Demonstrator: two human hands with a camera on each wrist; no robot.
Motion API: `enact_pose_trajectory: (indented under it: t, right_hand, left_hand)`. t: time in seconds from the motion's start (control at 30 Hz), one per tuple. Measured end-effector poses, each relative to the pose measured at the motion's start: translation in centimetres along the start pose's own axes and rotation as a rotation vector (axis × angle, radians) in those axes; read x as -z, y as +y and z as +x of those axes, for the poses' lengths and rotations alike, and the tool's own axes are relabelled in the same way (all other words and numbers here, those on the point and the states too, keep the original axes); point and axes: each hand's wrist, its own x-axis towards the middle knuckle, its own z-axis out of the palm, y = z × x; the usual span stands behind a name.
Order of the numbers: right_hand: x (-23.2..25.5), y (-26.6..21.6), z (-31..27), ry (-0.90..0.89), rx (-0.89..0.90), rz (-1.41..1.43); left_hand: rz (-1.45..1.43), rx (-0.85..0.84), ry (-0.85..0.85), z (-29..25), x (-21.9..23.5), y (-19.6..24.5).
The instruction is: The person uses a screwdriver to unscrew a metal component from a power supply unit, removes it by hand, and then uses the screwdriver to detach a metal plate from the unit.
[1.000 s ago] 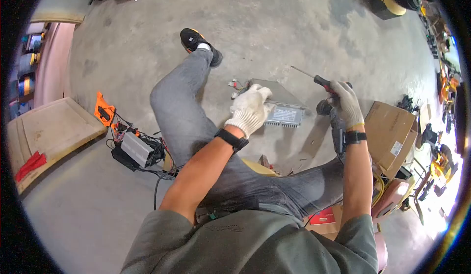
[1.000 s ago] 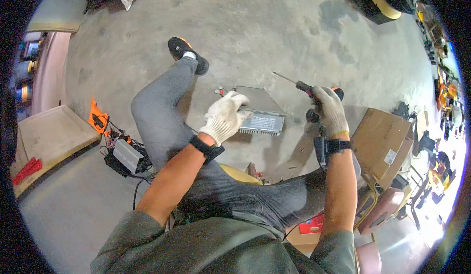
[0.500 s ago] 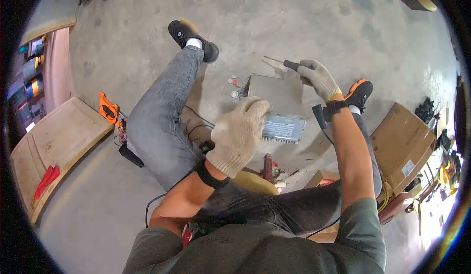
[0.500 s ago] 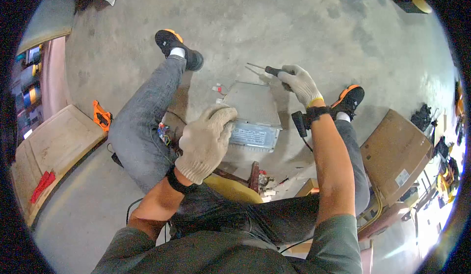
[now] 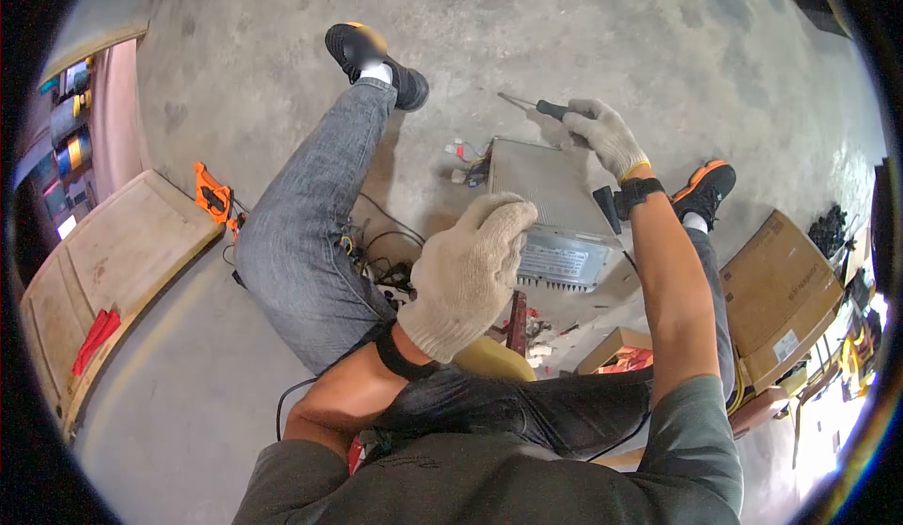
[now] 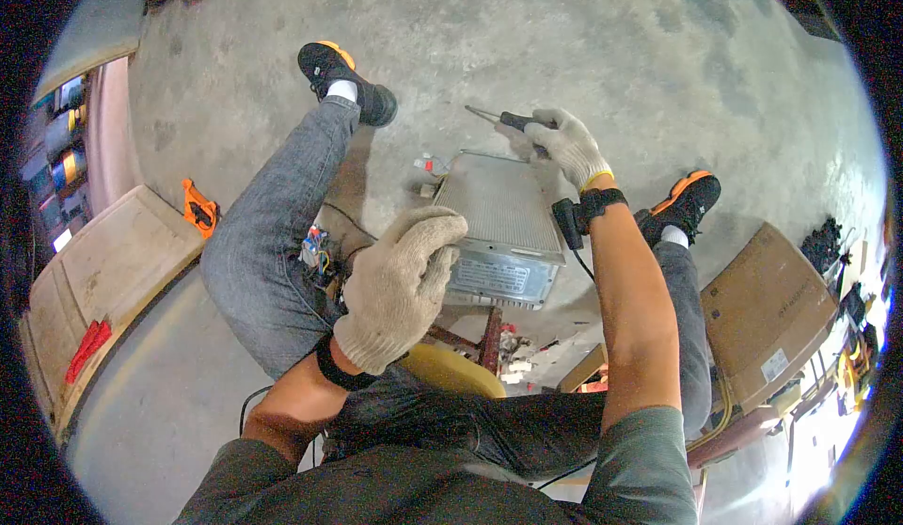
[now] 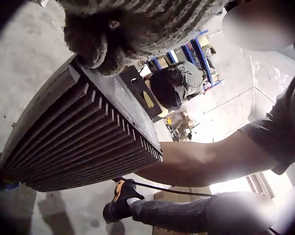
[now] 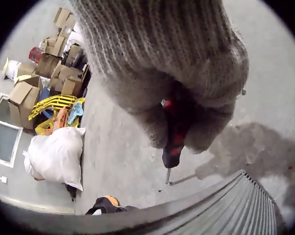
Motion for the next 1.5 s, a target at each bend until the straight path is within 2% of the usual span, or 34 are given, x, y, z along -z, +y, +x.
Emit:
enact_pose_trajectory:
  t: [0.2,0.3,0.4,0.5,0.57,0.6,0.63,0.7,0.8,0.87,0.9,0.93,0.97,1.03,1.07,1.1,1.17,1.2,1.3,1.37,1.43,1.5]
  right_hand:
    - [0.4,1.4,0.7,0.042,0.031,-0.07]
    - [1.5,0.7,-1.3,0.06,0.021,-0.027]
    - [3.3,-2.6,-6.1,0.091,0.009,0.067]
    - [5.3,-4.6,-11.5,0.183,0.105,0.131]
    - [5.9,-6.4,-16.3,0.239,0.196,0.225]
    - [6.3,-7.5,-19.0,0.272,0.183,0.193]
    - [6.7,-7.4,-21.0,0.303,0.22,0.181]
    - [7.1,-7.3,-24.8,0.357,0.285,0.261]
    - [5.8,-7.5,-30.6,0.438,0.384,0.259]
    - [4.5,-7.2,-34.3,0.464,0.381,0.262]
    - [3.9,-7.1,-35.8,0.462,0.367,0.257]
    - [3.4,-6.0,-36.3,0.46,0.381,0.254]
    - [2.9,-5.3,-37.3,0.465,0.403,0.252]
    - [1.6,-4.0,-38.9,0.478,0.418,-0.008]
    - [0.5,-2.9,-38.4,0.438,0.439,0.252]
    - [-0.3,-2.8,-39.1,0.415,0.403,0.254]
    - [-1.7,-2.3,-39.4,0.324,0.38,0.391]
    - [-2.5,-2.1,-39.4,0.357,0.345,0.423]
    - [-4.1,-1.8,-39.9,0.364,0.321,0.471]
    - [-4.3,-0.9,-39.6,0.348,0.328,0.48]
    - [-4.6,-0.4,-39.4,0.362,0.356,0.529]
    - [-4.7,-0.2,-39.6,0.371,0.354,0.524]
  left_hand:
    - [-0.03,0.013,0.028,0.2,0.3,0.4]
    - [-0.067,0.025,0.037,0.1,0.3,0.6]
    - [-0.152,0.037,0.018,0.0,0.5,0.6]
    - [-0.208,0.013,-0.025,0.2,0.0,-0.7]
    - [-0.244,-0.053,0.035,-0.1,0.0,-0.6]
    - [-0.221,-0.076,-0.049,-0.4,0.6,-0.2]
    - [-0.1,-0.261,0.022,-0.5,0.2,-0.5]
    - [-0.101,-0.102,-0.039,-0.8,-0.1,0.0]
    - [-0.112,-0.161,-0.108,-0.7,-0.2,-1.9]
    - [-0.107,-0.215,-0.11,-0.8,0.0,-2.4]
    - [-0.202,-0.115,-0.187,-0.7,0.2,-2.7]
    - [-0.297,-0.011,-0.259,-0.7,0.2,-3.0]
    - [-0.294,-0.03,-0.247,-0.6,0.0,-3.6]
    - [-0.342,-0.051,-0.32,-0.6,0.0,-4.2]
    - [-0.341,-0.031,-0.338,-0.8,0.0,-4.2]
    - [-0.37,-0.104,-0.317,-0.9,-0.3,-4.4]
    - [-0.351,-0.064,-0.298,-1.8,0.3,-2.8]
    - [-0.285,-0.19,-0.257,-2.0,0.2,-2.9]
    - [-0.164,-0.257,-0.198,-2.3,-0.5,-3.1]
    - [-0.212,-0.285,-0.179,-2.0,-1.1,-3.9]
    - [-0.112,-0.338,-0.095,-2.3,-1.1,-3.8]
    - [-0.13,-0.295,-0.125,-2.5,-0.7,-3.5]
